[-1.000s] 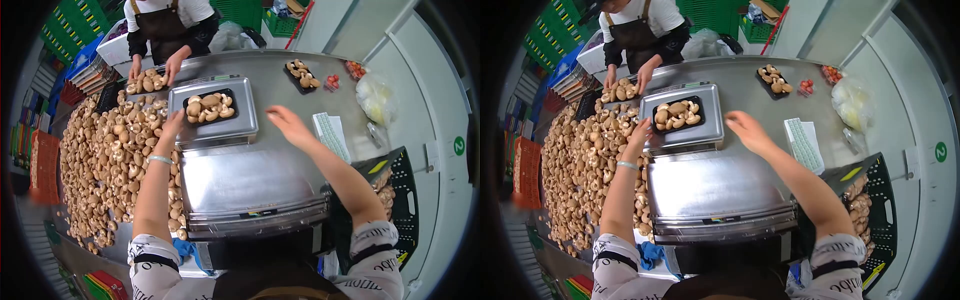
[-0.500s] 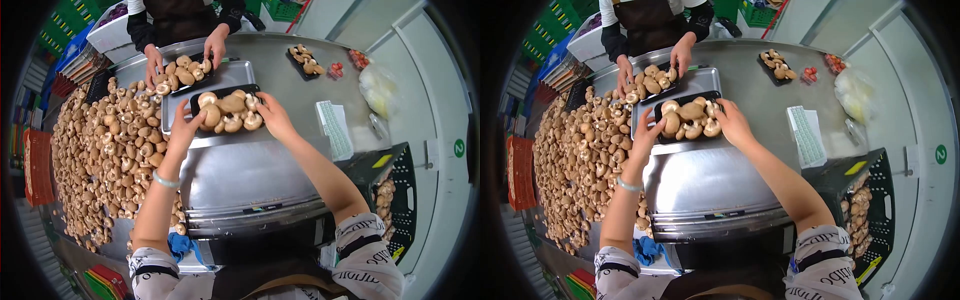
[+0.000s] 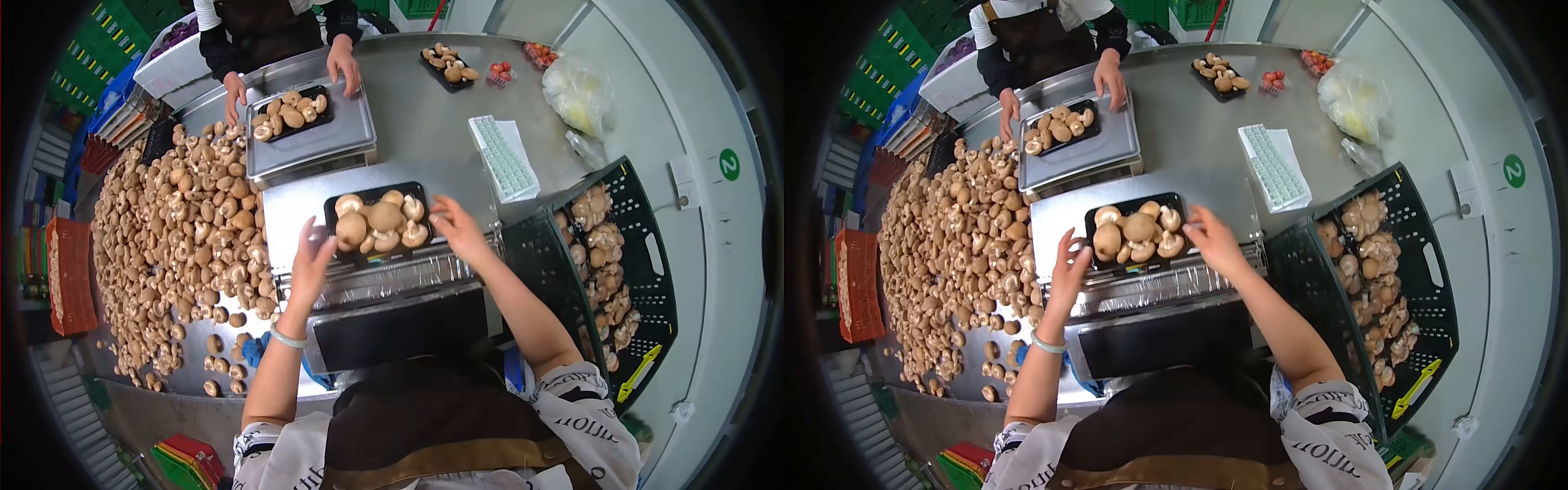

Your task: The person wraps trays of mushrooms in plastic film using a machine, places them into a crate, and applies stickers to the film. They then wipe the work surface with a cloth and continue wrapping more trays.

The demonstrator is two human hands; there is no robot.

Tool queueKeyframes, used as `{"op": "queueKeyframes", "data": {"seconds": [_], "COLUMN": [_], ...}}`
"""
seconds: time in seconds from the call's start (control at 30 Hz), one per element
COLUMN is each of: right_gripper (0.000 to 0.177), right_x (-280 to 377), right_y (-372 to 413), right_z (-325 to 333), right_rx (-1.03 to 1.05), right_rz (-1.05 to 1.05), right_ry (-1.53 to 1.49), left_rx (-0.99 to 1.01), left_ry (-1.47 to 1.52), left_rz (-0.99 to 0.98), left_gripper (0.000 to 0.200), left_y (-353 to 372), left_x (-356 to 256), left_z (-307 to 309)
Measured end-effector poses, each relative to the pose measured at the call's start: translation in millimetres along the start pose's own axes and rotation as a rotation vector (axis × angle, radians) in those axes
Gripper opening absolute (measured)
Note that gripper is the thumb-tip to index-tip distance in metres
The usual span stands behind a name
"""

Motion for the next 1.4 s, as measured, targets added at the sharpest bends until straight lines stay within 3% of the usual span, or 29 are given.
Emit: {"op": "queueKeyframes", "data": {"seconds": [0.03,0.1,0.13,0.23,0.33,0.4,0.47,0.53,0.57,0.67,0.73,0.77,0.8,0.83,0.93,0.97,1.0,1.07,1.1,1.23,1.3,1.33,1.4], "right_gripper": [0.035,0.028,0.026,0.024,0.028,0.024,0.02,0.019,0.02,0.022,0.012,0.013,0.011,0.01,0.014,0.016,0.018,0.021,0.024,0.033,0.039,0.039,0.039], "right_x": [20.4,33.2,38.3,26.6,1.4,-11.3,-23.0,-20.5,3.8,56.9,104.6,109.6,118.0,128.4,98.8,81.0,61.2,28.0,27.9,33.6,28.4,28.7,21.3], "right_y": [15.0,43.0,57.1,89.4,86.5,78.4,71.9,74.6,81.1,82.1,64.0,44.9,26.1,7.5,-64.3,-80.3,-90.6,-102.2,-100.4,-77.6,-66.5,-62.2,-37.9], "right_z": [15.6,49.6,59.6,68.2,42.4,27.8,27.8,41.2,47.7,65.3,66.6,69.1,66.2,60.6,20.8,9.6,-4.2,-25.2,-29.2,-34.6,-32.2,-27.9,-25.2], "right_rx": [-0.092,-0.217,-0.281,-0.393,-0.297,-0.285,-0.166,0.177,0.224,0.264,0.343,0.319,0.133,-0.051,-0.137,-0.169,-0.102,0.04,0.09,0.27,0.467,0.404,0.272], "right_rz": [0.047,0.279,0.396,0.311,0.201,0.306,0.296,-0.09,-0.145,-0.147,0.082,0.167,0.166,0.167,0.32,0.324,0.273,0.16,0.156,0.125,-0.01,0.054,0.178], "right_ry": [0.144,0.467,0.628,0.896,0.964,0.758,0.591,0.137,-0.19,-0.644,-0.941,-1.086,-1.041,-0.99,-0.393,-0.144,0.034,0.386,0.398,0.318,0.252,0.257,0.266], "left_rx": [-0.023,-0.215,-0.293,-0.356,-0.324,-0.261,-0.069,0.212,0.329,0.535,0.616,0.446,0.271,0.194,0.04,0.015,-0.009,0.092,0.081,0.259,0.407,0.481,0.345], "left_ry": [-0.049,-0.471,-0.402,-0.683,-0.856,-0.776,-0.553,-0.045,0.016,0.313,0.636,0.788,0.932,0.894,0.603,0.308,0.012,-0.257,-0.335,0.152,-0.145,-0.295,-0.239], "left_rz": [0.076,-0.109,-0.03,-0.22,-0.286,-0.255,-0.057,0.225,0.246,0.296,0.14,0.095,0.045,-0.035,-0.244,-0.269,-0.286,-0.227,-0.226,0.114,0.25,0.316,0.027], "left_gripper": [0.052,0.029,0.018,0.017,0.019,0.019,0.018,0.02,0.018,0.014,0.013,0.013,0.013,0.015,0.019,0.018,0.018,0.013,0.009,0.018,0.026,0.03,0.04], "left_y": [9.3,27.9,37.5,66.1,78.7,72.7,59.4,53.7,53.3,50.3,23.3,7.2,-7.5,-28.1,-92.7,-101.5,-106.2,-99.3,-98.0,-78.1,-64.8,-55.6,-39.9], "left_x": [0.6,-24.3,-14.5,-2.2,7.3,12.4,25.9,35.0,11.2,-70.2,-106.1,-118.3,-133.3,-137.1,-81.6,-61.6,-44.8,-14.0,-7.3,-21.1,-8.5,0.3,-2.8], "left_z": [17.1,60.6,78.9,87.5,43.3,24.1,26.7,42.7,50.6,65.8,69.3,70.2,62.7,47.1,6.4,-5.5,-15.5,-35.4,-35.5,-37.3,-31.0,-27.0,-24.0]}}
Point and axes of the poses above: each hand's wrist, its own y-axis away from the middle knuckle, its own z-axis out of the back of the hand, x = y × z, the point moved 7 cm from there along -y, towards the middle knuckle, and after that the axes turned 7 degrees about -x, right-handed, at the moved point
